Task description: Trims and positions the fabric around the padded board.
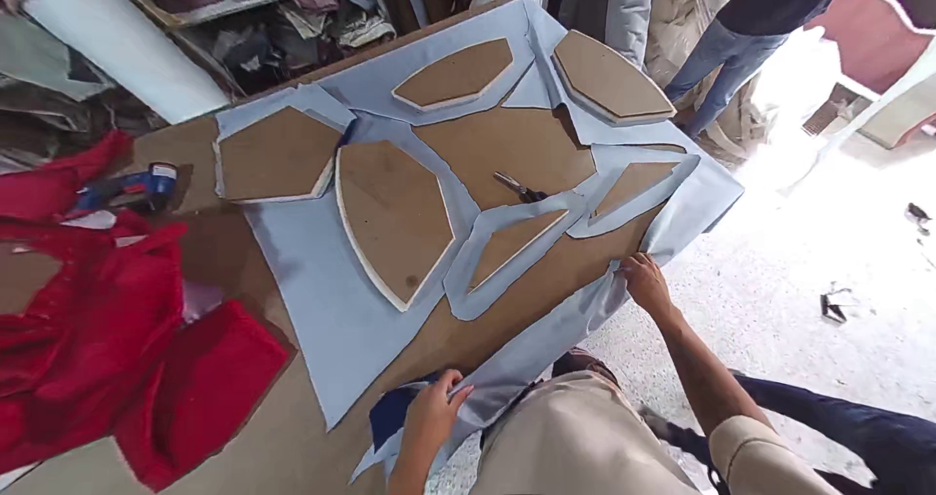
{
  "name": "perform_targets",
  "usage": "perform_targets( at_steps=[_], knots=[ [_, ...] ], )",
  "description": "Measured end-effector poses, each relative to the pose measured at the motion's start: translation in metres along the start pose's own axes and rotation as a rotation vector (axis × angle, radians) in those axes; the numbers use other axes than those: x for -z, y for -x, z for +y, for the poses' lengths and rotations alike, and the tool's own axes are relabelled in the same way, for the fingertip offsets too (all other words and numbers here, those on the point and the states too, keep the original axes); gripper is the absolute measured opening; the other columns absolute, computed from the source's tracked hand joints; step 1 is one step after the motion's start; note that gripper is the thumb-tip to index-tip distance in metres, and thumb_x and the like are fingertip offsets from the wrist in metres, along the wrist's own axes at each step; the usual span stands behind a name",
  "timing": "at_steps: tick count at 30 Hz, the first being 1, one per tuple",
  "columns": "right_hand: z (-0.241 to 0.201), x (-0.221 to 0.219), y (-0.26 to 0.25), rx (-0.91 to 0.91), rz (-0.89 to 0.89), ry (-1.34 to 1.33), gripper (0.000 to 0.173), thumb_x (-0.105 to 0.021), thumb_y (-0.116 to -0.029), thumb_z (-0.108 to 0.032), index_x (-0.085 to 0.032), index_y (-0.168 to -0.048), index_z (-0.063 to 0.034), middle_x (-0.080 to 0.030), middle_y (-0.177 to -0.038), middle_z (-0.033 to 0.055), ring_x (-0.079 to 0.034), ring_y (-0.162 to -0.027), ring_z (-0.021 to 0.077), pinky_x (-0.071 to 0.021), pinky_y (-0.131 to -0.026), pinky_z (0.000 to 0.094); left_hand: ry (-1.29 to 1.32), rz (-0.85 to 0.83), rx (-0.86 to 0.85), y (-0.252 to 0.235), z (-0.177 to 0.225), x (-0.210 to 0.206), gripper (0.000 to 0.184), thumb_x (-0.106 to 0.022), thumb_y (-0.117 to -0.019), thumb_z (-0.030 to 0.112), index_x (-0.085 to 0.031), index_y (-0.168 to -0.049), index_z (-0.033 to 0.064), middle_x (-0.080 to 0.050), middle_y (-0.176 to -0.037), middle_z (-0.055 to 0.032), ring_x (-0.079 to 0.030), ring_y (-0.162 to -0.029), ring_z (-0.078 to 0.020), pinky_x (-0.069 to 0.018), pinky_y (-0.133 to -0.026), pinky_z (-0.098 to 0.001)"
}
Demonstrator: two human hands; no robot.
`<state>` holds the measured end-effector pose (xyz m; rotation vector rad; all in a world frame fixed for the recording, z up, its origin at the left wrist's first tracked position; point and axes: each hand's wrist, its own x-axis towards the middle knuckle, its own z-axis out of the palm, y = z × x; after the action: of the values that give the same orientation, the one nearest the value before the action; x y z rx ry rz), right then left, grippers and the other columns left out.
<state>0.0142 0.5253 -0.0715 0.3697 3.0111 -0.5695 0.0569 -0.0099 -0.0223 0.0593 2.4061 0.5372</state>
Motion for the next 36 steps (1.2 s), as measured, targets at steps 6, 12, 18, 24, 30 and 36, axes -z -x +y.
perform_targets(
  at_steps=[6,12,18,24,30,36],
  knots=[
    [0.001,-0.002,0.010,0.041,0.164,-0.169,0.048,-0.070,-0.0898,-0.017,-0.062,-0.137,-0.0100,-0.056,-0.145,0.0193,-0.047,-0.141,0.0374,-0.0419,-0.115,0.0556,-0.155,0.214,-0.033,-0.002,-0.022,-0.002,0.031,-0.077,-0.0923,0.027,-0.075,-0.117,0.0078,-0.071,-0.123,-0.0158,-0.064,-0.120,-0.0355,-0.0437,-0.111,-0.0582],
    [0.061,0.036,0.023,-0.080,0.286,-0.463,0.044,-0.067,-0.0961,-0.027,-0.062,-0.133,-0.0046,-0.063,-0.131,0.0192,-0.065,-0.115,0.0284,-0.0574,-0.093,0.0449,-0.125,0.350,-0.052,0.001,0.024,-0.056,0.035,-0.079,-0.0882,0.018,-0.073,-0.121,0.0071,-0.056,-0.146,-0.0194,-0.050,-0.136,-0.0413,-0.0335,-0.119,-0.0600],
    [0.173,0.084,0.050,-0.116,0.231,-0.648,0.032,-0.064,-0.0999,-0.025,-0.067,-0.125,-0.0048,-0.072,-0.114,0.0120,-0.072,-0.098,0.0188,-0.0626,-0.082,0.0390,-0.001,0.740,0.098,-0.006,0.111,-0.111,0.027,-0.062,-0.0966,0.008,-0.068,-0.121,-0.0025,-0.050,-0.147,-0.0284,-0.047,-0.137,-0.0484,-0.0378,-0.115,-0.0620],
    [0.266,0.117,0.046,-0.185,0.152,-0.791,0.031,-0.063,-0.1005,-0.027,-0.068,-0.121,-0.0047,-0.074,-0.104,0.0086,-0.074,-0.086,0.0158,-0.0642,-0.075,0.0376,0.661,0.686,-0.057,-0.118,0.315,-0.099,0.040,-0.057,-0.1054,0.022,-0.058,-0.133,-0.0060,-0.068,-0.125,-0.0215,-0.069,-0.113,-0.0251,-0.0569,-0.101,-0.0423],
    [0.299,0.152,-0.055,-0.009,0.104,-0.854,0.030,-0.064,-0.1002,-0.027,-0.067,-0.121,-0.0050,-0.075,-0.104,0.0065,-0.074,-0.085,0.0128,-0.0646,-0.075,0.0338,1.108,0.476,-0.014,-0.311,0.456,-0.023,0.056,-0.055,-0.1057,0.040,-0.052,-0.142,-0.0025,-0.064,-0.132,-0.0199,-0.065,-0.118,-0.0279,-0.0549,-0.099,-0.0463],
    [0.355,0.197,-0.138,0.220,-0.018,-0.562,0.032,-0.062,-0.1008,-0.027,-0.068,-0.123,-0.0050,-0.073,-0.106,0.0079,-0.071,-0.089,0.0153,-0.0621,-0.078,0.0370,1.328,0.399,0.085,-0.478,0.545,0.047,0.074,-0.041,-0.1059,0.058,-0.035,-0.156,0.0037,-0.049,-0.153,-0.0195,-0.055,-0.135,-0.0302,-0.0487,-0.110,-0.0457]
  ],
)
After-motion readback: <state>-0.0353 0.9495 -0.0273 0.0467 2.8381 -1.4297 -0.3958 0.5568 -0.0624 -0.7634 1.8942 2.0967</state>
